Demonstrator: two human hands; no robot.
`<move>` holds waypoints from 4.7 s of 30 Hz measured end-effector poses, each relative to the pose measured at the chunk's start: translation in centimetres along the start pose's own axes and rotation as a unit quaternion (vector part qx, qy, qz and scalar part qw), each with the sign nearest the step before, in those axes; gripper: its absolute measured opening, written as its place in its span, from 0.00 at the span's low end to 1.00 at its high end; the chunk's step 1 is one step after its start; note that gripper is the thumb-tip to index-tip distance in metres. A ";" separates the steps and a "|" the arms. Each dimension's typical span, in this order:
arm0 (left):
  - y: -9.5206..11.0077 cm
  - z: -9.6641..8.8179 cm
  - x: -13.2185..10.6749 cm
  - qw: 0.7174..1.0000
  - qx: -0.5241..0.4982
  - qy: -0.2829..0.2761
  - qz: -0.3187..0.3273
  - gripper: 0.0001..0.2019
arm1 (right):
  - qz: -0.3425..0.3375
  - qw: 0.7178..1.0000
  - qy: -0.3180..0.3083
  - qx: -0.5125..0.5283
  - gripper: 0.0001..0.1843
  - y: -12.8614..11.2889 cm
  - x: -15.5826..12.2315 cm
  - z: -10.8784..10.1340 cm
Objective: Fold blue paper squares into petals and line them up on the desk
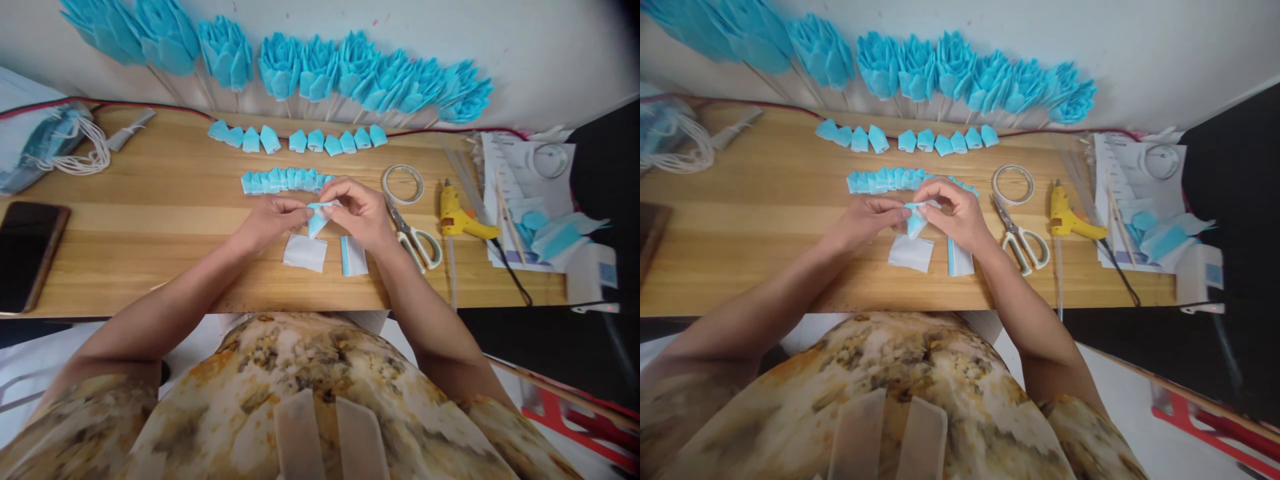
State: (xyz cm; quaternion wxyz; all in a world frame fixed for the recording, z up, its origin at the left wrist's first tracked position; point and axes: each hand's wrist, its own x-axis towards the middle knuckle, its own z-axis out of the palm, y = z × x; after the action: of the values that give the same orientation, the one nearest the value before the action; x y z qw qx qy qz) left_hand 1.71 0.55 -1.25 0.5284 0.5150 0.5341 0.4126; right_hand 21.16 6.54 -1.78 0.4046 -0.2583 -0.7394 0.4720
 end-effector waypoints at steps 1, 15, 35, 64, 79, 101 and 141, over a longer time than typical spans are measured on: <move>0.0 0.0 0.0 1.000 -0.003 0.001 0.000 0.15 | -0.009 1.000 -0.007 -0.006 0.02 0.0 0.0 -0.1; 0.3 -0.1 0.1 0.999 -0.036 0.005 -0.006 0.16 | -0.001 0.999 -0.024 -0.042 0.05 -0.2 0.0 -0.3; -0.1 0.1 0.3 0.996 -0.008 0.087 0.031 0.16 | 0.034 0.998 -0.037 0.026 0.12 -0.6 -0.1 -0.4; 0.6 0.2 0.1 0.996 0.025 0.072 0.055 0.24 | 0.137 0.989 -0.047 0.036 0.18 0.3 0.1 0.0; 0.1 -0.2 0.5 0.996 -0.013 0.080 0.045 0.14 | 0.082 0.995 -0.004 -0.055 0.08 -0.5 -0.1 0.0; -0.7 0.1 0.7 0.976 -0.193 0.091 0.031 0.16 | -0.136 0.965 0.014 -0.224 0.05 0.5 0.1 0.4; 0.2 0.6 0.3 0.992 -0.051 0.114 0.036 0.12 | 0.120 0.987 -0.020 0.101 0.21 1.2 0.1 1.0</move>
State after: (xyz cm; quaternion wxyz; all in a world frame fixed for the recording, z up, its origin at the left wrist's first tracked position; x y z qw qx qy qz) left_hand 2.36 0.80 -1.12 0.4747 0.4557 0.5505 0.5138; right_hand 20.23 6.65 -3.08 0.3545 -0.2935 -0.6593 0.5945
